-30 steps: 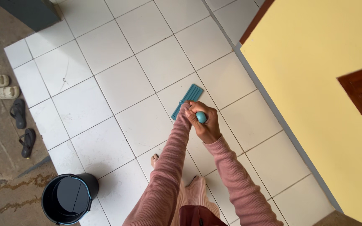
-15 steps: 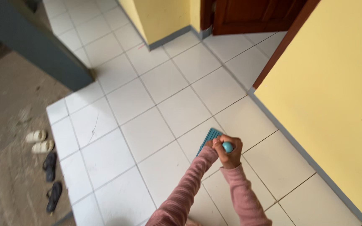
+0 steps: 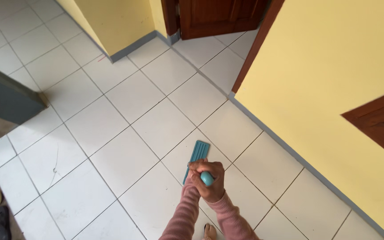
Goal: The person mops a tiled hallway using a blue mop and occasionally dips the mop into a black bucket of water.
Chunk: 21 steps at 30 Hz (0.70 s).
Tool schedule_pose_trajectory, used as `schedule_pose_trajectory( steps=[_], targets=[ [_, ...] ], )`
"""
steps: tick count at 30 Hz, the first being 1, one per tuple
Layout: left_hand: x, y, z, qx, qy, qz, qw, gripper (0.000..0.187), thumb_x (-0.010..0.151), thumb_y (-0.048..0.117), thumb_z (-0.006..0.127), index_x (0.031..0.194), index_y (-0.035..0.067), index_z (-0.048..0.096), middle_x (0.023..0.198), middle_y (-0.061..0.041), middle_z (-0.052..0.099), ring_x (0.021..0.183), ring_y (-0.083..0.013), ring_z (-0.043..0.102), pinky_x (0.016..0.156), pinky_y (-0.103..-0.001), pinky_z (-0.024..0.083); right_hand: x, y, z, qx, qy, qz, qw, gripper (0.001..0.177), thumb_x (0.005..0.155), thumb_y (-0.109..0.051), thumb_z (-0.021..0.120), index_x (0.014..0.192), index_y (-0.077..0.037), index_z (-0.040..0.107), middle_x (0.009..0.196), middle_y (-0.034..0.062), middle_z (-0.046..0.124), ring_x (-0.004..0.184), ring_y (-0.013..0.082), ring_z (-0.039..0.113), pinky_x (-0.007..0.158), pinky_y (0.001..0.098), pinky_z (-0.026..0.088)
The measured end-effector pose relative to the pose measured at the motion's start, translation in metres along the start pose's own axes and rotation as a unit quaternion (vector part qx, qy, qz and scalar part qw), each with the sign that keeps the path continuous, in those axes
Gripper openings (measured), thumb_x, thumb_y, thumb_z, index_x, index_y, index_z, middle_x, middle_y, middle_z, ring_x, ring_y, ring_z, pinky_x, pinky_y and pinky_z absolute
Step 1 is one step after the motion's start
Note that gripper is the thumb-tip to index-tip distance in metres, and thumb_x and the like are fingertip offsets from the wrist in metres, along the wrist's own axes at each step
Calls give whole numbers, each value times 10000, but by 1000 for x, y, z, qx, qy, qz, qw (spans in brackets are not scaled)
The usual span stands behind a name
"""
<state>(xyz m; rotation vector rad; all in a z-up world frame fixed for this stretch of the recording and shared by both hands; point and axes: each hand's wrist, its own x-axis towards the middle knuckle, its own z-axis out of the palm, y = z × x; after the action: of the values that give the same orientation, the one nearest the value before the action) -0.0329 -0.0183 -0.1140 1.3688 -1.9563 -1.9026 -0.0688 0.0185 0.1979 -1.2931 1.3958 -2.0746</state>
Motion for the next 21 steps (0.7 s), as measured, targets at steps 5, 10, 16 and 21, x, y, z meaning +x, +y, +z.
schedule_pose_trajectory(
  steps=[5,10,16,21],
  targets=[
    [10,-7,-19,-28,38,4,999,233,951,324,461,944,99,521,865,-52,538,792,-193,557,709,-305,462,32,14,14,7,-14,35,999,231,739,62,575,597,-25,414,501,50,471,446,106,447,495,256,443],
    [34,-2,-72,-55,81,15,995,242,963,329,458,926,96,516,856,-42,529,793,-181,548,720,-298,459,64,31,56,-24,-45,46,998,254,731,24,634,588,-39,433,468,32,439,401,92,415,405,240,322],
    [55,-8,-124,-111,122,33,986,258,977,335,455,905,93,509,845,-30,519,795,-166,537,734,-289,455,94,59,112,-28,-77,35,996,246,746,-16,652,591,-54,465,460,19,452,389,84,409,387,233,299],
    [83,-3,-167,-205,145,120,960,275,989,340,453,887,90,503,835,-20,510,796,-155,528,746,-282,452,119,82,152,-9,-54,48,997,254,761,-19,652,599,-60,461,477,12,466,404,73,426,399,230,323]
  ],
)
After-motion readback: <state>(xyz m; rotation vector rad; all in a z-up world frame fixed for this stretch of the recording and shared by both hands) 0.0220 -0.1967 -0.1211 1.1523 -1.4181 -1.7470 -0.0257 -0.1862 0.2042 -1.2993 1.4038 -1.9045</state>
